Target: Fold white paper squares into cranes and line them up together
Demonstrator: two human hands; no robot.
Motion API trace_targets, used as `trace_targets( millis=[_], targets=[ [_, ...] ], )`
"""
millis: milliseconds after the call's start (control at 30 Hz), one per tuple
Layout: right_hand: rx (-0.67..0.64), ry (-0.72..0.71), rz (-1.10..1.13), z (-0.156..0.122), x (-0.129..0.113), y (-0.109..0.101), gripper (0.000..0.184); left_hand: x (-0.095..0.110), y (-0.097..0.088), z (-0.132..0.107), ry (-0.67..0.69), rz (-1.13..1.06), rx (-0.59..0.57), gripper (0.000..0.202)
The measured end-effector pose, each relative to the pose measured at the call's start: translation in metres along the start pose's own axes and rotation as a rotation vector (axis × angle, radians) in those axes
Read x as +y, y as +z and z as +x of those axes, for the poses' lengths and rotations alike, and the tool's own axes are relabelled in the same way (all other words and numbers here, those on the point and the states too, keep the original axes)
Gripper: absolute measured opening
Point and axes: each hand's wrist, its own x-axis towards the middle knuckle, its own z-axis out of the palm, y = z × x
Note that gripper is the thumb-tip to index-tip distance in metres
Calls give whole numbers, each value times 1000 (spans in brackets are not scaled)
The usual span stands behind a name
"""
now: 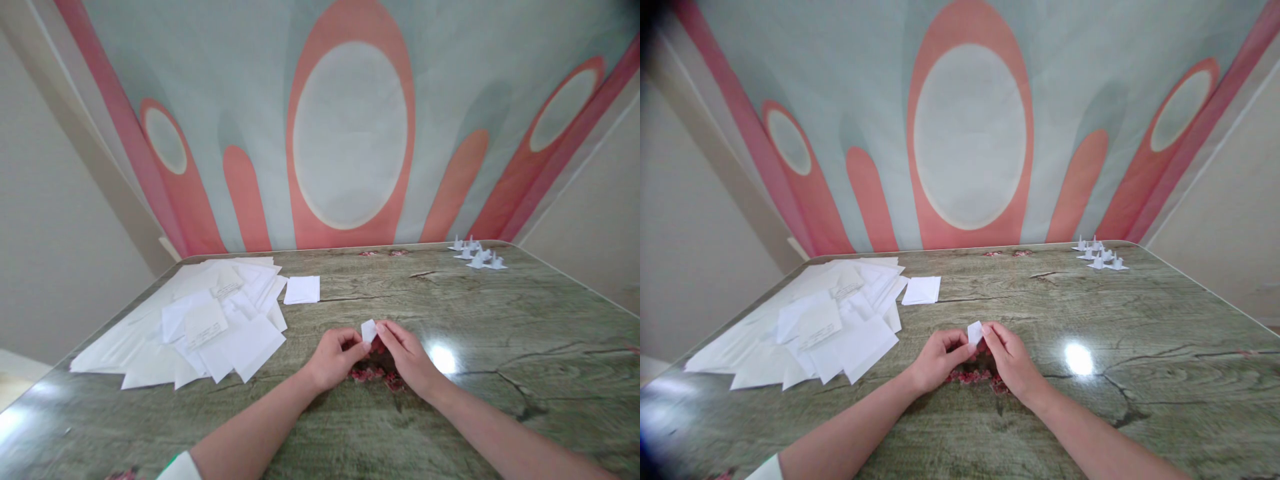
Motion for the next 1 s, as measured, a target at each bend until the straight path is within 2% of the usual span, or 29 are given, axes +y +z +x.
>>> trace_targets(
  millis=[133, 333, 533, 667, 767, 1000],
  targets=[
    [-6, -16, 45, 0, 1, 1, 31, 0, 0, 0, 21, 4, 10, 35],
    [-10, -27, -38, 1, 3, 0, 29, 1, 1, 0, 31, 83, 36, 36],
    [-57, -59, -119, -1, 4, 1, 30, -5, 2, 2, 44, 3, 103, 31],
    [-12, -66, -65, -3, 5, 4, 19, -9, 1, 4, 56, -35, 116, 30],
    [30, -106, -62, -4, 3, 4, 16, -10, 0, 5, 64, -39, 122, 29],
    [13, -226, -202, -4, 0, 2, 11, -11, 0, 5, 63, 6, 131, 29]
  ],
)
